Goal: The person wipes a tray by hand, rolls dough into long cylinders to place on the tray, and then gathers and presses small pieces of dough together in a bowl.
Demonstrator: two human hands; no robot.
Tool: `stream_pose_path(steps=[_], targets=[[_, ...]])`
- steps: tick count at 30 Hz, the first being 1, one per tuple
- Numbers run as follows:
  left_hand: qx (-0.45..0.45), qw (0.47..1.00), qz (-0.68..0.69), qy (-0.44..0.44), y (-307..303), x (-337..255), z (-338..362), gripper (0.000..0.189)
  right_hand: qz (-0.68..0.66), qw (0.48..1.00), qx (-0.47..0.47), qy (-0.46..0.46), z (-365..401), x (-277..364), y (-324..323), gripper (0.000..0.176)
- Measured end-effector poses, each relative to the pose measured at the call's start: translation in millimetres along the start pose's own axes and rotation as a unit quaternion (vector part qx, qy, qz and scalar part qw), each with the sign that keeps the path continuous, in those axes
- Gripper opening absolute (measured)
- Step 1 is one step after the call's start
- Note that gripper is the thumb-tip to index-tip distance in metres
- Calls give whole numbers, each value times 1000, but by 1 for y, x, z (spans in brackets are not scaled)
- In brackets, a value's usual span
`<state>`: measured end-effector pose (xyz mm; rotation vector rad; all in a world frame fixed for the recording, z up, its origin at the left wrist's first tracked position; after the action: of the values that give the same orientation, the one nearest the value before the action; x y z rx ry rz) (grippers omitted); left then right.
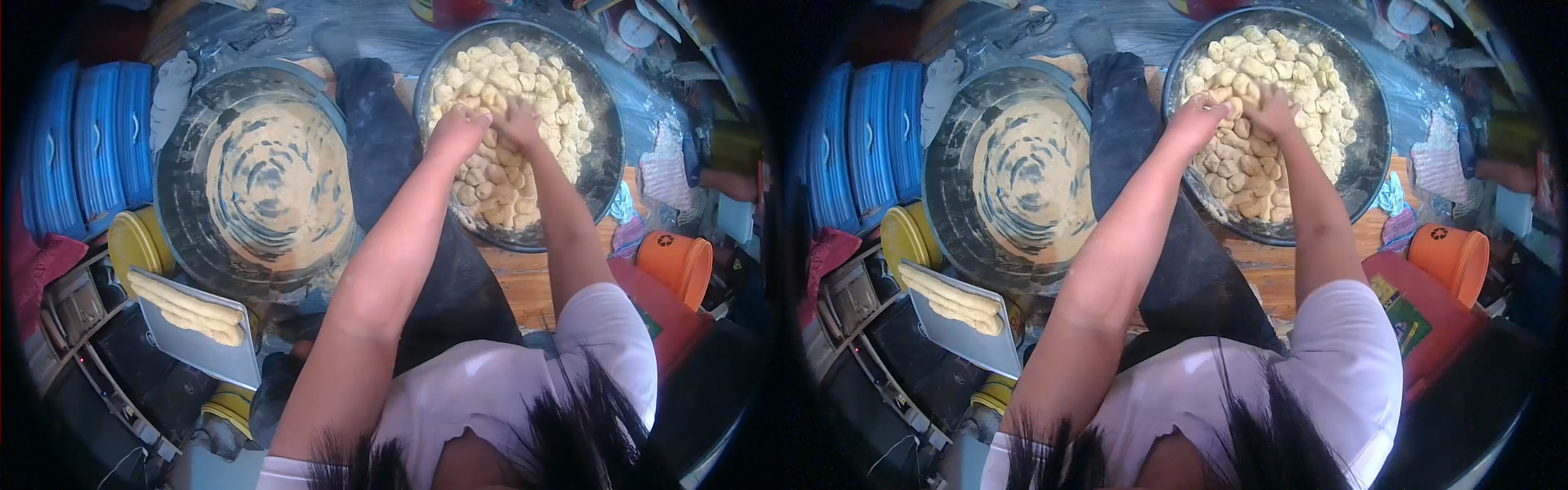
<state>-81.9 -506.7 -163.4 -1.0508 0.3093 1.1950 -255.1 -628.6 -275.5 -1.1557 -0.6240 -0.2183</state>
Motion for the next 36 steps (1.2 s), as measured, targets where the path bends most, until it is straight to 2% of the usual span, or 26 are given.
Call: stream_pose_path(steps=[1, 3, 5, 7, 9, 10, 11, 12, 14, 15, 17, 18, 20, 22, 23, 25, 26, 28, 29, 30, 31, 33, 34, 36], targets=[[0, 1000, 3, -1, 0, -3, 2, 48, -35, 994, 32, -95, 15, 8, 7, 74], [52, 998, 17, -22, -2, -11, 11, 48, 49, 976, 127, -171, 75, 53, -2, 66], [48, 997, 45, -36, 8, 1, 6, 49, 56, 962, 158, -215, 94, 37, -4, 68], [16, 999, -39, -10, 6, 5, 2, 50, 67, 981, 80, -165, 78, 1, -20, 72], [8, 999, -41, -30, -5, 5, 9, 51, 120, 985, -124, 4, 52, -51, -42, 83], [18, 998, -44, -34, -6, 5, 12, 51, 27, 977, -167, 133, 36, -84, -52, 88], [9, 998, -44, -43, -8, 7, 12, 51, -65, 941, -206, 262, 24, -109, -53, 93], [24, 998, -47, -43, -6, 6, 11, 52, -68, 943, -201, 256, 7, -101, -53, 93], [33, 997, -54, -45, -7, 4, 13, 55, -37, 941, -112, 318, -16, -98, -46, 97], [31, 997, -52, -45, -7, 4, 12, 55, -36, 941, -112, 316, -23, -100, -38, 97], [45, 996, -63, -44, -5, 0, 9, 55, 66, 981, -80, 163, -40, -79, -21, 87], [46, 996, -59, -41, -5, -2, 8, 55, 20, 993, -69, 91, -22, -42, -27, 74], [63, 997, -36, -37, -2, -3, 6, 55, 145, 989, -3, -26, 22, 16, -19, 62], [63, 997, -39, -39, 0, -2, 6, 56, 139, 985, 77, -71, 68, 55, -18, 60], [58, 996, -46, -41, 0, -1, 6, 56, 140, 985, 75, -67, 86, 55, -20, 60], [41, 997, -67, -26, 1, -1, 5, 56, 161, 971, 121, -126, 114, 57, -11, 64], [52, 997, -42, -34, 0, -1, 9, 56, 161, 972, 118, -122, 115, 40, -6, 64], [76, 996, -10, -50, -5, 0, 18, 56, 253, 961, -27, -110, 108, -7, -17, 77], [75, 996, -12, -50, -4, 1, 16, 56, 251, 961, -27, -111, 98, -21, -19, 77], [63, 996, -33, -47, -1, 5, 12, 56, 135, 986, -94, -15, 83, -47, -35, 82], [53, 996, -52, -45, 0, 7, 11, 55, 16, 984, -157, 83, 73, -72, -46, 88], [63, 996, -37, -48, 1, 8, 11, 55, -35, 967, -90, 234, 41, -96, -43, 93], [71, 996, -19, -50, 2, 7, 11, 55, -33, 967, -93, 235, 20, -100, -45, 93], [61, 997, -31, -43, 3, 6, 9, 55, 11, 960, 14, 281, -14, -109, -30, 90]])
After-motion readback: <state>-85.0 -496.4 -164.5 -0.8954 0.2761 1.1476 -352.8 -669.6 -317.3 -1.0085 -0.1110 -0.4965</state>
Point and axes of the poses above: each hand's wrist, its own z-axis away from the middle knuckle, its own y-axis out of the palm, x = y × z, the point moved 8 cm from there along -z, towards the middle knuckle, and after that the axes turned 15 degrees about -z, right-handed, at the moved point
